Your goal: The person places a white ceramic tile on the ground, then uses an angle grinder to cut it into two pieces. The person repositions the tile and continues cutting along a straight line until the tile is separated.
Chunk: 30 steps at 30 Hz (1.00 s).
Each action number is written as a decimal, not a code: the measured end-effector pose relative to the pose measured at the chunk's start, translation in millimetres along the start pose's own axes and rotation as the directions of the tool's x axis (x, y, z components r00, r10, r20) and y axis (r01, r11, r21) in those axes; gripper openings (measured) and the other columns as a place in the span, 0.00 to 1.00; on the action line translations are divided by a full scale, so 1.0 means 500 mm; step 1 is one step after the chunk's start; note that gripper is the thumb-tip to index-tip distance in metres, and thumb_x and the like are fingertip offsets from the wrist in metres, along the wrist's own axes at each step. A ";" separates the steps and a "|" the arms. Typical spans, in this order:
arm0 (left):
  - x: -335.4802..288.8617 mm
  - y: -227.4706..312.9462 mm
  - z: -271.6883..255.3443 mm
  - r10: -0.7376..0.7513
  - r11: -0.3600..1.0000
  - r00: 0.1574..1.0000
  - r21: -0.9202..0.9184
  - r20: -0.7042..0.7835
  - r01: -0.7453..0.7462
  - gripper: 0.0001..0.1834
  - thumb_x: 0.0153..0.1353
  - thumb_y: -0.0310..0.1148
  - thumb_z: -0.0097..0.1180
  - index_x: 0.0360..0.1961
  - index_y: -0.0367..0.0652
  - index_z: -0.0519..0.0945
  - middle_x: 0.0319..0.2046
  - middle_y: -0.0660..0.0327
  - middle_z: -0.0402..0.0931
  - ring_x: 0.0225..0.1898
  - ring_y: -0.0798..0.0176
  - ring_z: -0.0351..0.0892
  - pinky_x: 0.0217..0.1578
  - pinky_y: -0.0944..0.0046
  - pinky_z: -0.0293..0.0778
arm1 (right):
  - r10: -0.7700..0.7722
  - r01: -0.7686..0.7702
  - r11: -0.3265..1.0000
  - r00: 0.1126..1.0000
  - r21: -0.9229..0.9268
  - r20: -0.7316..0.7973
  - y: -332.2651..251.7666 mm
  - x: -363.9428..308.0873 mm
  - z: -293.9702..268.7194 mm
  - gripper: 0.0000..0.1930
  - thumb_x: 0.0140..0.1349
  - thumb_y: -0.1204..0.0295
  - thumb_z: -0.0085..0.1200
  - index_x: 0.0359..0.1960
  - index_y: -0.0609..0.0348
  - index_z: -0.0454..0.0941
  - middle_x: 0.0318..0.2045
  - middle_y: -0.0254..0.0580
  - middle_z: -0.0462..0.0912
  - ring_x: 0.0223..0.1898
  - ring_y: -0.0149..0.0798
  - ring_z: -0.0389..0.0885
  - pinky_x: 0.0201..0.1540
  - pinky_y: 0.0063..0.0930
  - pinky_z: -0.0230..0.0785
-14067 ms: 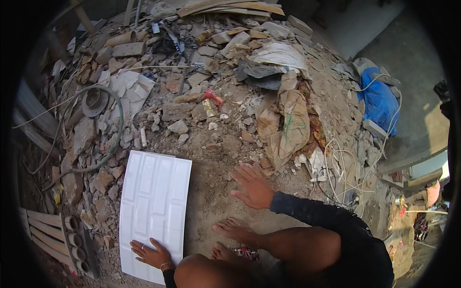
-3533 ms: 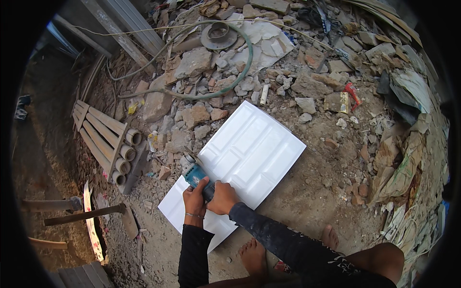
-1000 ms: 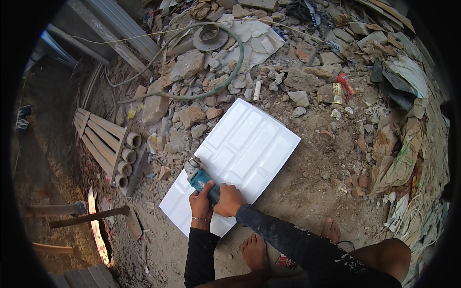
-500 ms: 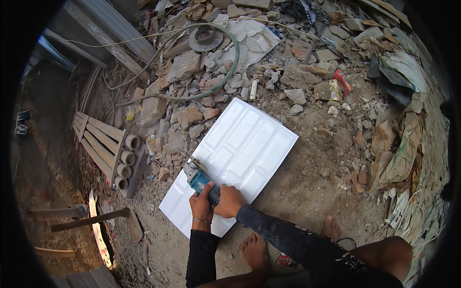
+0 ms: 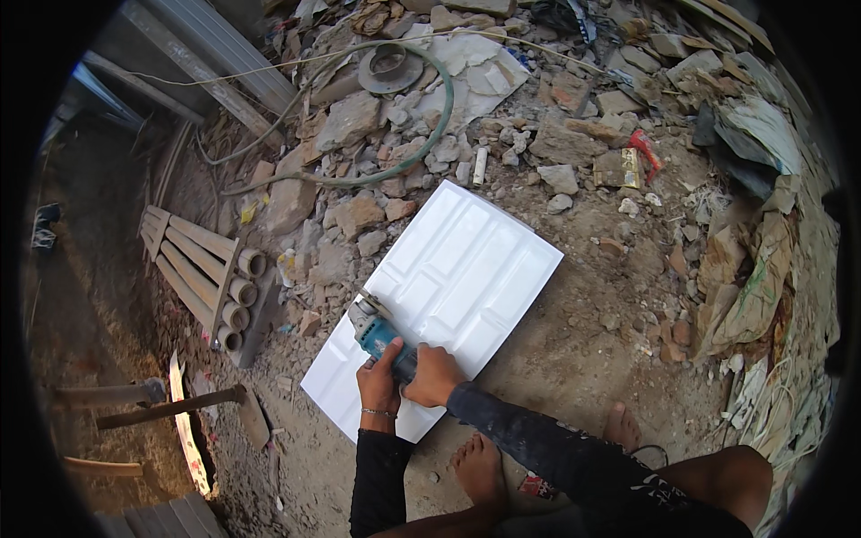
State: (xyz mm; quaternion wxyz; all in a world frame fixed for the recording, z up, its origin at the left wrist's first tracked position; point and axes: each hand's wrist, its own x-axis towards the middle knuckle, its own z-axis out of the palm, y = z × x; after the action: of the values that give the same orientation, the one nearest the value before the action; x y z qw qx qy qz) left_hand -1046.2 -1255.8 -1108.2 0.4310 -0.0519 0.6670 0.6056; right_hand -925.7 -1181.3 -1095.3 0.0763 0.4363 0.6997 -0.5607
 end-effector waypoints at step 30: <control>-0.017 -0.014 0.001 -0.006 1.000 1.000 -0.005 -0.001 0.006 0.20 0.60 0.29 0.76 0.47 0.31 0.80 0.39 0.58 0.84 0.36 0.61 0.86 0.38 0.60 0.84 | 0.032 -0.032 0.999 0.999 -0.021 0.024 0.017 -0.010 0.002 0.30 0.50 0.63 0.72 0.52 0.67 0.76 0.51 0.62 0.85 0.55 0.61 0.85 0.58 0.48 0.80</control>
State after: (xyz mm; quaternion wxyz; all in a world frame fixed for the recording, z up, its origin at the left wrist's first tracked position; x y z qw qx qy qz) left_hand -1036.7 -1261.1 -1107.8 0.4322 -0.0552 0.6656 0.6060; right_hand -917.2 -1184.8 -1098.6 0.0980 0.4398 0.6972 -0.5575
